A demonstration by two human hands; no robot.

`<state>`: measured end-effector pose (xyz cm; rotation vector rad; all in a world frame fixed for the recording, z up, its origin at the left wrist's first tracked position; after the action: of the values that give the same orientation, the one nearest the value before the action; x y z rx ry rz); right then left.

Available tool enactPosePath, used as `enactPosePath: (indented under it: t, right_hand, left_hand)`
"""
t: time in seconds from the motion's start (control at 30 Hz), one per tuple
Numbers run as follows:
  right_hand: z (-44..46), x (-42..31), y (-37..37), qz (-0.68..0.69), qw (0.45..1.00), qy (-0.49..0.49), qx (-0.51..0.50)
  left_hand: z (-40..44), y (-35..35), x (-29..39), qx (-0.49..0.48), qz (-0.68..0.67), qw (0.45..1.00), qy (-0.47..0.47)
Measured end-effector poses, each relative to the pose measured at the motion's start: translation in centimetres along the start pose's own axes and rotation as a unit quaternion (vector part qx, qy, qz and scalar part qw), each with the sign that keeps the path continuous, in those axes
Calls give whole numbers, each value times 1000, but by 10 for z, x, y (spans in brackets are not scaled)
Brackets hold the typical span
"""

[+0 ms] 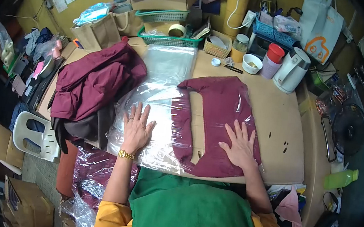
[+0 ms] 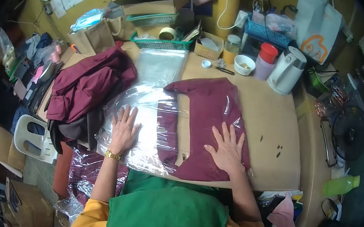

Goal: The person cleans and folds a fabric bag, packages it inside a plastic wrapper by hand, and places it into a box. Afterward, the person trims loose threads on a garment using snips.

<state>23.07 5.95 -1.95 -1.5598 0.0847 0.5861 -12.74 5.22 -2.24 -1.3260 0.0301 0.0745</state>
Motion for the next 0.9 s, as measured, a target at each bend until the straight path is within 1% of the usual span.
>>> enactPosePath:
  t: [0.07,0.1,0.13,0.17,0.2,0.23,0.27,0.3,0.33,0.37,0.4,0.43,0.47,0.5,0.53,0.57,0.6,0.63,0.67,0.7,0.77,0.8,0.87,0.9]
  right_hand:
    - [-3,4,-2,2,1000,-5,8]
    - [-4,5,-4,5,1000,-7,20]
    - [-6,3,-10,6,999,-22,41]
    - [-6,6,-14,7,999,-26,43]
    - [-5,13,-20,60,997,-18,48]
    - [-5,21,-24,113,992,-10,51]
    - [-5,29,-37,155,976,-13,150]
    - [-2,32,-39,156,977,-18,146]
    - [-2,40,-51,149,966,21,211]
    - [-5,48,-62,141,950,58,272]
    - [-3,46,-64,145,952,49,263]
    - [2,46,-61,136,961,70,229]
    - [12,45,-57,126,970,84,191]
    - [21,43,-52,132,975,58,171]
    - [27,45,-41,244,960,37,133]
    - [33,44,-27,354,931,21,86]
    - [37,38,-24,340,939,4,54]
    - [39,29,-29,324,946,-11,26]
    - [40,21,-38,314,949,-16,36]
    - [42,12,-51,303,952,-18,50]
    - [35,-40,-93,276,948,-117,107]
    - [29,-64,-107,279,947,-124,101]
    - [13,-128,-138,241,937,-224,116]
    - [6,-154,-145,240,937,-227,116]
  left_hand:
    - [-8,-7,-15,0,27,998,-59]
    - [-14,-6,-22,0,28,998,-64]
    - [-25,-15,-35,83,-30,992,-93]
    - [-34,-24,-45,167,-87,975,-119]
    - [-44,-48,-40,204,2,969,-141]
    - [-51,-54,-42,206,3,968,-144]
    - [-63,-58,-50,210,-4,956,-206]
    - [-73,-60,-60,214,-10,939,-268]
    - [-75,-46,-73,156,-77,941,-291]
    - [-78,-46,-73,155,-73,938,-300]
    - [-74,-44,-68,135,-128,939,-289]
    - [-70,-43,-64,118,-180,935,-282]
    - [-65,-50,-57,195,-162,939,-231]
    - [-63,-55,-50,266,-135,937,-182]
    - [-59,-43,-52,164,-158,949,-217]
    - [-58,-28,-56,62,-185,948,-253]
    - [-60,-15,-57,116,-143,960,-209]
    - [-61,-18,-58,28,-130,965,-225]
    - [-67,-26,-61,82,-174,961,-198]
    - [-74,-42,-63,127,-170,959,-187]
    - [-94,-77,-75,107,-218,948,-204]
    - [-108,-92,-84,95,-234,939,-234]
    - [-148,-120,-108,75,-267,919,-281]
    - [-174,-131,-123,143,-298,894,-304]
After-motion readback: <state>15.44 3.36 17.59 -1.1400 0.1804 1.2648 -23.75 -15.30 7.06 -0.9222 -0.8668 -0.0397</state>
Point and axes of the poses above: each hand's wrist, its own z-axis towards the middle knuckle, its own y-axis out of the palm, x = y × z, the point moved 7 cm from there along z, towards the middle knuckle, and after that the axes turned 15 degrees about z, right-handed, at the moved point
